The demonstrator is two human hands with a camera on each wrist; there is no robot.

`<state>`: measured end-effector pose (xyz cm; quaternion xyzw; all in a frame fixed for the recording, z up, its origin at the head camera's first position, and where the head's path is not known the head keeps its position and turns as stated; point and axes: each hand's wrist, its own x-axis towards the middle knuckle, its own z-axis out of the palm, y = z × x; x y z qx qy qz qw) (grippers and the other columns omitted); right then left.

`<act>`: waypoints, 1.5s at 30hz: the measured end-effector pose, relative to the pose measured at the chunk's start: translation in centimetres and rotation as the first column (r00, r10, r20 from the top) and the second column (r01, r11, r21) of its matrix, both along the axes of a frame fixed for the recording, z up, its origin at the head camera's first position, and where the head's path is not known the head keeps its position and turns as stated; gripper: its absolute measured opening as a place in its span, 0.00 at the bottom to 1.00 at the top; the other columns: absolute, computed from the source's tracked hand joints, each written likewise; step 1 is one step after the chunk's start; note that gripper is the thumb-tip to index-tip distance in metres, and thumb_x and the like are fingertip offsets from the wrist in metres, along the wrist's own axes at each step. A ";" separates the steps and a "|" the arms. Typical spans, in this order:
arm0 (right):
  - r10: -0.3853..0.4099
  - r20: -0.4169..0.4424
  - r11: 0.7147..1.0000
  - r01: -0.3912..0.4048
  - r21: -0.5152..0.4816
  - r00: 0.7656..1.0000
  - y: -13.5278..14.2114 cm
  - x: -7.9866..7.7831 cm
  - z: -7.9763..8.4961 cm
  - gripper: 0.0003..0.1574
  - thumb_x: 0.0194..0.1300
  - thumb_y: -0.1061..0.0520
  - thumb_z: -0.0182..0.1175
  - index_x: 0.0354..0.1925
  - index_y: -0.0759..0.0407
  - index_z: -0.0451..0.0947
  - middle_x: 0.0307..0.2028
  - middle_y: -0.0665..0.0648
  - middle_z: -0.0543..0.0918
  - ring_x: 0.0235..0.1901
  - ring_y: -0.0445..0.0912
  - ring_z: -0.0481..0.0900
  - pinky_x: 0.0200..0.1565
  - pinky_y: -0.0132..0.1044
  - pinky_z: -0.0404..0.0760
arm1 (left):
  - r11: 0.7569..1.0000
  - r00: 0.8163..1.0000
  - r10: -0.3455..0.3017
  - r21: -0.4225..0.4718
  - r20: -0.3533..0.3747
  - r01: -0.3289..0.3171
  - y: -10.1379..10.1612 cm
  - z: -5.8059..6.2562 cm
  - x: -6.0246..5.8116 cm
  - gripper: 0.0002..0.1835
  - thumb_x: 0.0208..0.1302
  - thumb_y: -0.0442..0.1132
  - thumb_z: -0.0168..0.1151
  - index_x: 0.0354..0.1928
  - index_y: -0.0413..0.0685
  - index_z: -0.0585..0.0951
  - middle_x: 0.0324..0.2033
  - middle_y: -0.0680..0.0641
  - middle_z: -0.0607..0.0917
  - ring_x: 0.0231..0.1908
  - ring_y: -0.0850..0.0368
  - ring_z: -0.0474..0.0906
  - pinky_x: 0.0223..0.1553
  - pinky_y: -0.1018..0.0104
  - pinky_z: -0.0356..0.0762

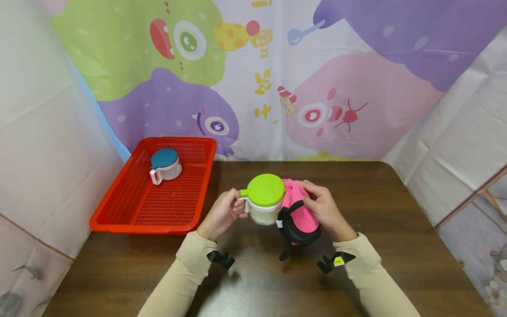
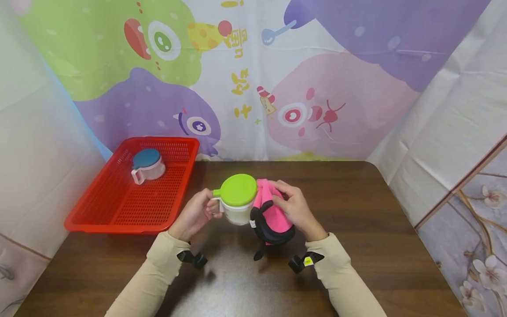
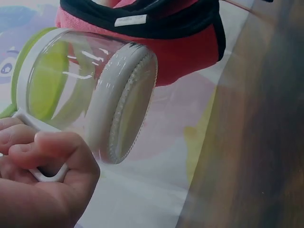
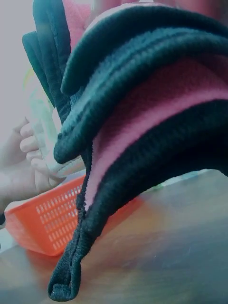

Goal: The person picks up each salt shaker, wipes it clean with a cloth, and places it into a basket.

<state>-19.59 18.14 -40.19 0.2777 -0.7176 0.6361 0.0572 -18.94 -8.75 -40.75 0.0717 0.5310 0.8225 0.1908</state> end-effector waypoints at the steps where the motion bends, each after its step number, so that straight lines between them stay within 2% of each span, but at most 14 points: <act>1: 0.003 0.000 1.000 -0.003 0.001 1.000 0.0 0.0 0.1 0.21 0.65 0.65 0.56 0.53 0.79 0.73 0.40 0.40 0.82 0.42 0.38 0.77 0.43 0.25 0.77 | 1.000 1.000 0.005 0.004 0.002 -0.005 0.0 0.0 0.0 0.19 0.64 0.36 0.37 0.14 0.51 0.60 0.13 0.57 0.62 0.18 0.61 0.56 0.28 0.69 0.62; 8: -0.023 0.003 0.997 0.023 0.070 1.000 0.3 -0.1 0.6 0.19 0.63 0.71 0.55 0.52 0.76 0.76 0.33 0.43 0.77 0.35 0.38 0.72 0.36 0.26 0.73 | 0.999 0.999 0.038 0.015 0.003 -0.038 0.1 -0.2 -0.1 0.19 0.62 0.36 0.37 0.12 0.52 0.60 0.12 0.57 0.61 0.16 0.62 0.56 0.25 0.69 0.61; 15: -0.056 -0.035 0.983 0.062 0.175 0.998 0.8 -0.3 1.6 0.20 0.61 0.71 0.57 0.53 0.73 0.77 0.32 0.46 0.76 0.32 0.39 0.71 0.31 0.27 0.71 | 0.998 0.998 0.056 0.015 0.011 -0.056 0.3 -0.3 0.0 0.19 0.61 0.35 0.37 0.12 0.52 0.59 0.11 0.58 0.60 0.15 0.62 0.55 0.24 0.70 0.61; 19: -0.069 -0.101 0.959 0.094 0.267 0.992 1.3 -0.7 2.4 0.20 0.61 0.72 0.57 0.53 0.71 0.78 0.34 0.54 0.77 0.33 0.39 0.71 0.32 0.28 0.72 | 0.999 0.999 0.051 0.011 0.010 -0.051 0.4 -0.3 0.1 0.19 0.62 0.36 0.37 0.12 0.53 0.60 0.10 0.58 0.60 0.15 0.62 0.55 0.24 0.70 0.61; 23: -0.049 -0.126 0.934 0.090 0.345 0.991 1.5 -0.9 3.2 0.21 0.61 0.70 0.59 0.53 0.68 0.79 0.36 0.60 0.79 0.35 0.40 0.72 0.36 0.28 0.74 | 0.999 0.999 0.049 0.002 0.013 -0.049 0.4 -0.3 0.2 0.19 0.62 0.36 0.37 0.12 0.52 0.59 0.10 0.58 0.60 0.15 0.61 0.54 0.24 0.70 0.61; 32: -0.006 -0.186 0.888 0.091 0.451 0.983 1.6 -1.2 5.0 0.21 0.59 0.70 0.60 0.52 0.65 0.80 0.36 0.58 0.79 0.36 0.44 0.72 0.36 0.31 0.74 | 0.999 0.999 0.047 -0.023 0.023 -0.046 1.0 -0.4 0.3 0.20 0.62 0.36 0.37 0.10 0.53 0.59 0.09 0.58 0.60 0.14 0.62 0.53 0.23 0.69 0.59; 38: 0.020 -0.248 0.863 0.109 0.493 0.968 1.6 -1.4 6.1 0.20 0.59 0.68 0.62 0.51 0.64 0.81 0.34 0.56 0.79 0.34 0.44 0.72 0.35 0.31 0.74 | 0.999 0.999 0.040 -0.031 0.010 -0.040 1.3 -0.6 0.5 0.20 0.62 0.36 0.37 0.10 0.52 0.59 0.09 0.57 0.60 0.14 0.62 0.53 0.23 0.69 0.60; 42: 0.030 -0.285 0.826 0.137 0.547 0.958 1.3 -1.4 6.9 0.21 0.59 0.67 0.63 0.52 0.62 0.81 0.33 0.54 0.78 0.34 0.44 0.72 0.34 0.32 0.72 | 0.999 1.000 0.023 -0.033 0.011 -0.023 1.5 -0.7 0.6 0.19 0.62 0.36 0.37 0.11 0.51 0.58 0.10 0.57 0.59 0.15 0.62 0.53 0.24 0.69 0.60; 45: 0.051 -0.299 0.787 0.146 0.599 0.953 0.9 -1.1 7.7 0.22 0.59 0.65 0.64 0.54 0.61 0.81 0.33 0.54 0.78 0.34 0.44 0.72 0.34 0.33 0.72 | 0.999 1.000 0.017 -0.036 0.010 -0.017 1.6 -0.7 0.7 0.19 0.62 0.36 0.37 0.11 0.51 0.58 0.10 0.57 0.59 0.15 0.62 0.53 0.24 0.69 0.60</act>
